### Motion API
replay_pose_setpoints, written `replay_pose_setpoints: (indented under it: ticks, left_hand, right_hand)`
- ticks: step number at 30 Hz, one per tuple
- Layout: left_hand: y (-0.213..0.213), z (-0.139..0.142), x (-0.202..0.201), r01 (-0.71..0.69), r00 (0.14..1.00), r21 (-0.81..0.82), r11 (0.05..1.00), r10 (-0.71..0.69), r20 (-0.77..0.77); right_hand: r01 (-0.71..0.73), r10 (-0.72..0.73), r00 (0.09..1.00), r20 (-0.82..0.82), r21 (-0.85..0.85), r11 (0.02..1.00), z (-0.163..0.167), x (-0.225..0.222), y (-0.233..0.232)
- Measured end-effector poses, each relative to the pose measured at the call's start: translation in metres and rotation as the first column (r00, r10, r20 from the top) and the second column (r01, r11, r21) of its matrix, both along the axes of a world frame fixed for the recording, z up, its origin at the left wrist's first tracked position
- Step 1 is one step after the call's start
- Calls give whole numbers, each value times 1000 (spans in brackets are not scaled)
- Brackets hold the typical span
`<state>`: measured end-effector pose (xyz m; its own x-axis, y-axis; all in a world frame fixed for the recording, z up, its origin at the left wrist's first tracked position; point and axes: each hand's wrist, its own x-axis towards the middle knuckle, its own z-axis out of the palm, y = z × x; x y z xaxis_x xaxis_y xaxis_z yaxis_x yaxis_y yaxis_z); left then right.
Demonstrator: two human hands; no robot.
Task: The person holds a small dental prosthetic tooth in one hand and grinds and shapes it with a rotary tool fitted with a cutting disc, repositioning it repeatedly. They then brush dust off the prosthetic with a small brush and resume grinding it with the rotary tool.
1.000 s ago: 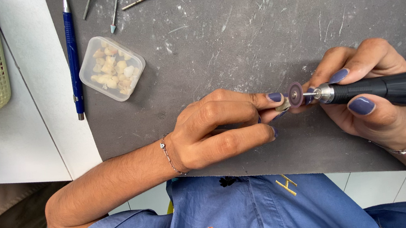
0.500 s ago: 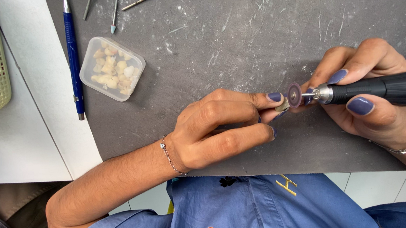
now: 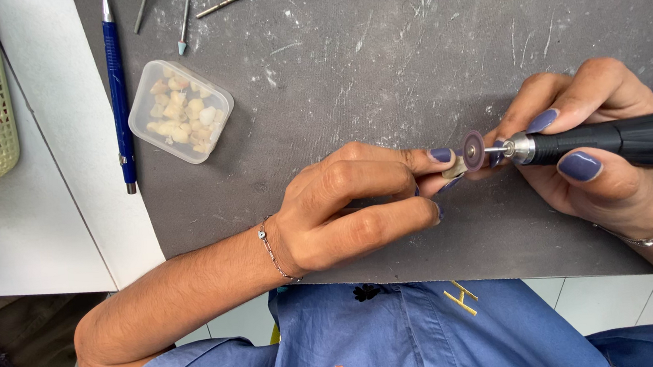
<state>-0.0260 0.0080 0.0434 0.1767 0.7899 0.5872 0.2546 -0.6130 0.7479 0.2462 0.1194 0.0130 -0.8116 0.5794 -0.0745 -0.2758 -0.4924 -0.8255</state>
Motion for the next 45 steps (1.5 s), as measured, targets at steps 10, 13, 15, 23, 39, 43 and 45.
replay_pose_setpoints:
  ticks: [10,13,15,23,39,43,45]
  left_hand:
    - [-1,0,-2,17,1000,-12,1000,-17,-2]
    - [-1,-1,-1,12,1000,-8,1000,-12,-7]
    - [-1,-1,-1,18,1000,-4,1000,-18,-10]
    - [-2,0,-2,15,1000,-19,1000,-16,-10]
    - [-1,0,-3,22,1000,-9,1000,-22,-15]
    - [-1,1,-3,26,1000,-26,999,-26,-16]
    - [-1,0,-3,31,999,-28,999,-31,-9]
  right_hand:
    - [5,-5,1000,4,-9,1000,0,1,0]
    - [0,0,1000,-5,9,1000,0,1,0]
    - [-4,4,1000,-3,14,1000,0,1,0]
    - [-3,3,1000,2,18,1000,0,-1,1]
    - [-10,10,1000,11,10,1000,0,1,2]
    - [-17,16,1000,17,7,1000,1,2,2]
    - [-18,18,1000,12,5,1000,1,2,2]
